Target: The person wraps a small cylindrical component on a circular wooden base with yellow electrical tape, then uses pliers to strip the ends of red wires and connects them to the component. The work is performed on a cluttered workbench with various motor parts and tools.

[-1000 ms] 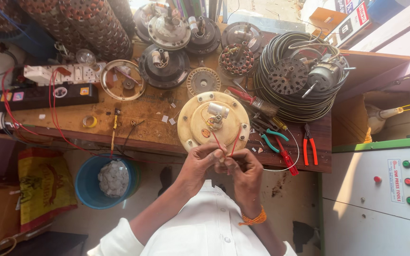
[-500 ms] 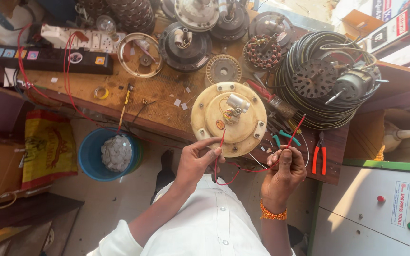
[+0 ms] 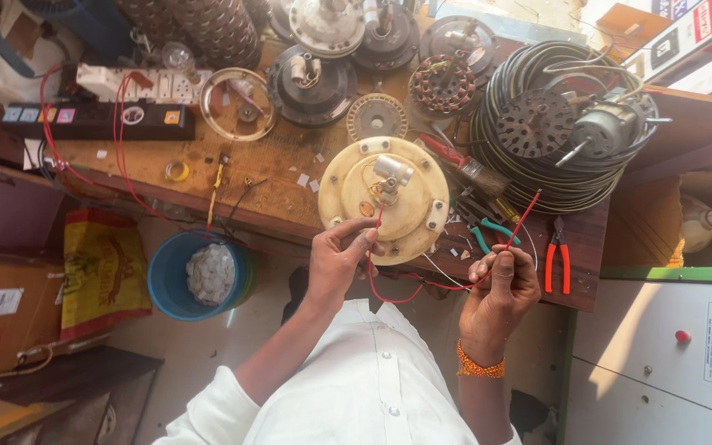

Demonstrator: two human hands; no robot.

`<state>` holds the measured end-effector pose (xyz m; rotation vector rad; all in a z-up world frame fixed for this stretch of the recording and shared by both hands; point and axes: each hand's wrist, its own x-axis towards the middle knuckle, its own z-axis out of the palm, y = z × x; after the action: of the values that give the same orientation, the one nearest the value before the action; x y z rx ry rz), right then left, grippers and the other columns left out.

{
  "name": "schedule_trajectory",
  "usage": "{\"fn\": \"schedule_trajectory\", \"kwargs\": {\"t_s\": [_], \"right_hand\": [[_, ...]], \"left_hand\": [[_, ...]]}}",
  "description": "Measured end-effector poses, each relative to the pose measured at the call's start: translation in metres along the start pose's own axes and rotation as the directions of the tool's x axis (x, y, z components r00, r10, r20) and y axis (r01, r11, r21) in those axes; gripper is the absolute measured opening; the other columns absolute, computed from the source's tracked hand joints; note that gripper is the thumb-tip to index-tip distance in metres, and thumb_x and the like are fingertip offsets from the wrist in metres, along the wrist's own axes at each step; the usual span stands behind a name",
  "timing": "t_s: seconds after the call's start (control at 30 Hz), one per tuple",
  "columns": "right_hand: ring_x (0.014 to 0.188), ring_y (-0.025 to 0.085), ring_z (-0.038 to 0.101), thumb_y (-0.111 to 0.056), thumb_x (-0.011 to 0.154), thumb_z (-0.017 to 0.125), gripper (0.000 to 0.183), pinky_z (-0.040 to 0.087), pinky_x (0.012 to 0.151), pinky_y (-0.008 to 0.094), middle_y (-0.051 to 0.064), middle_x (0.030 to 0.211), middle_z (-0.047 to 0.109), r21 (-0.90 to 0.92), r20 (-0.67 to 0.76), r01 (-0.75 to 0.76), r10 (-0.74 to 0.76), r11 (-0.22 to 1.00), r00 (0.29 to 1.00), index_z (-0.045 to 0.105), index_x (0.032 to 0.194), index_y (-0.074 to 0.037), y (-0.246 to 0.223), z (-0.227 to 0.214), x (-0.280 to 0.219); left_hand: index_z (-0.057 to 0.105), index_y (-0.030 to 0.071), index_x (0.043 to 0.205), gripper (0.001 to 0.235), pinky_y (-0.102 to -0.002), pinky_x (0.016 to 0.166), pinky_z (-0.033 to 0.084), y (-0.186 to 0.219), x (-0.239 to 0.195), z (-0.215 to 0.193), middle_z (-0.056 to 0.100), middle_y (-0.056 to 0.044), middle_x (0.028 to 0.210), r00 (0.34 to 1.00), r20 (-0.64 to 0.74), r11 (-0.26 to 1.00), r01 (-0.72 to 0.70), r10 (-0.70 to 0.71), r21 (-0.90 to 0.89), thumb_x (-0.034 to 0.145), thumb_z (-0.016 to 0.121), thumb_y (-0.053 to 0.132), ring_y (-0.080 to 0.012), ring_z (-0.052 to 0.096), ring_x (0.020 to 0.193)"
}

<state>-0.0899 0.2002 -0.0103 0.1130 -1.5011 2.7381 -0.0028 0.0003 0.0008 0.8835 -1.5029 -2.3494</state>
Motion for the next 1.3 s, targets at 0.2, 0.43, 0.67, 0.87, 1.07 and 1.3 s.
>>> {"fn": "schedule_trajectory", "kwargs": {"t_s": [0.2, 0.43, 0.67, 0.87, 1.07, 1.3], "right_hand": [[0.070, 0.011, 0.056, -0.014, 0.104, 0.070, 0.013, 0.048, 0.064, 0.027, 0.003, 0.084, 0.063, 0.029, -0.027, 0.006, -0.005, 1.000, 1.000, 0.067, 0.104, -0.001, -0.001, -0.006, 0.000], [0.071, 0.011, 0.056, -0.012, 0.106, 0.068, 0.011, 0.048, 0.064, 0.027, 0.004, 0.085, 0.063, 0.029, -0.032, 0.006, -0.006, 1.000, 0.999, 0.068, 0.105, -0.002, 0.001, -0.009, 0.002], [0.073, 0.011, 0.057, -0.011, 0.106, 0.067, 0.009, 0.047, 0.064, 0.027, 0.004, 0.086, 0.063, 0.030, -0.024, 0.005, -0.004, 1.000, 1.000, 0.068, 0.105, -0.002, -0.002, -0.009, 0.003], [0.071, 0.011, 0.058, -0.010, 0.106, 0.066, 0.009, 0.048, 0.064, 0.027, 0.004, 0.084, 0.063, -0.003, 0.013, -0.035, 0.035, 0.999, 0.999, 0.068, 0.105, -0.001, -0.006, -0.007, 0.005], [0.071, 0.007, 0.059, -0.007, 0.096, 0.071, 0.025, 0.050, 0.063, 0.022, 0.002, 0.086, 0.068, -0.413, 0.106, -0.074, 0.129, 0.908, 0.986, 0.070, 0.119, 0.002, -0.004, 0.010, 0.000], [0.078, 0.002, 0.061, -0.009, 0.094, 0.076, 0.020, 0.050, 0.068, 0.018, -0.001, 0.093, 0.068, -0.626, 0.232, 0.095, 0.069, 0.774, 0.970, 0.077, 0.113, -0.001, -0.002, 0.030, 0.004]], "left_hand": [[0.073, 0.001, 0.120, 0.032, -0.023, 0.045, 0.046, -0.004, -0.001, -0.003, 0.074, -0.007, 0.076, 1.000, -0.006, 1.000, 0.011, -0.011, -0.017, 0.094, 0.072, 0.019, -0.0102, 0.063, 0.051], [0.074, 0.000, 0.120, 0.032, -0.023, 0.044, 0.044, -0.012, -0.003, -0.005, 0.074, -0.007, 0.076, 1.000, -0.012, 0.999, -0.003, 0.002, -0.039, 0.094, 0.071, 0.020, -0.0105, 0.063, 0.051], [0.073, 0.001, 0.120, 0.032, -0.022, 0.043, 0.045, -0.012, 0.000, -0.001, 0.074, -0.007, 0.077, 0.999, -0.036, 0.998, 0.012, -0.014, -0.067, 0.094, 0.071, 0.020, -0.0103, 0.063, 0.051], [0.073, 0.001, 0.119, 0.032, -0.023, 0.044, 0.046, -0.006, -0.001, 0.000, 0.073, -0.007, 0.077, 0.999, -0.034, 0.997, 0.021, -0.024, -0.079, 0.094, 0.071, 0.020, -0.0102, 0.063, 0.052], [0.073, 0.001, 0.120, 0.034, -0.023, 0.046, 0.045, 0.001, -0.004, 0.003, 0.074, -0.007, 0.076, 0.997, -0.023, 0.996, 0.067, -0.069, -0.065, 0.093, 0.072, 0.022, -0.0101, 0.063, 0.052], [0.074, 0.004, 0.121, 0.035, -0.022, 0.044, 0.042, 0.002, 0.000, 0.004, 0.073, -0.004, 0.074, 0.988, -0.021, 0.986, 0.151, -0.153, -0.064, 0.092, 0.073, 0.023, -0.0102, 0.063, 0.051]]}}
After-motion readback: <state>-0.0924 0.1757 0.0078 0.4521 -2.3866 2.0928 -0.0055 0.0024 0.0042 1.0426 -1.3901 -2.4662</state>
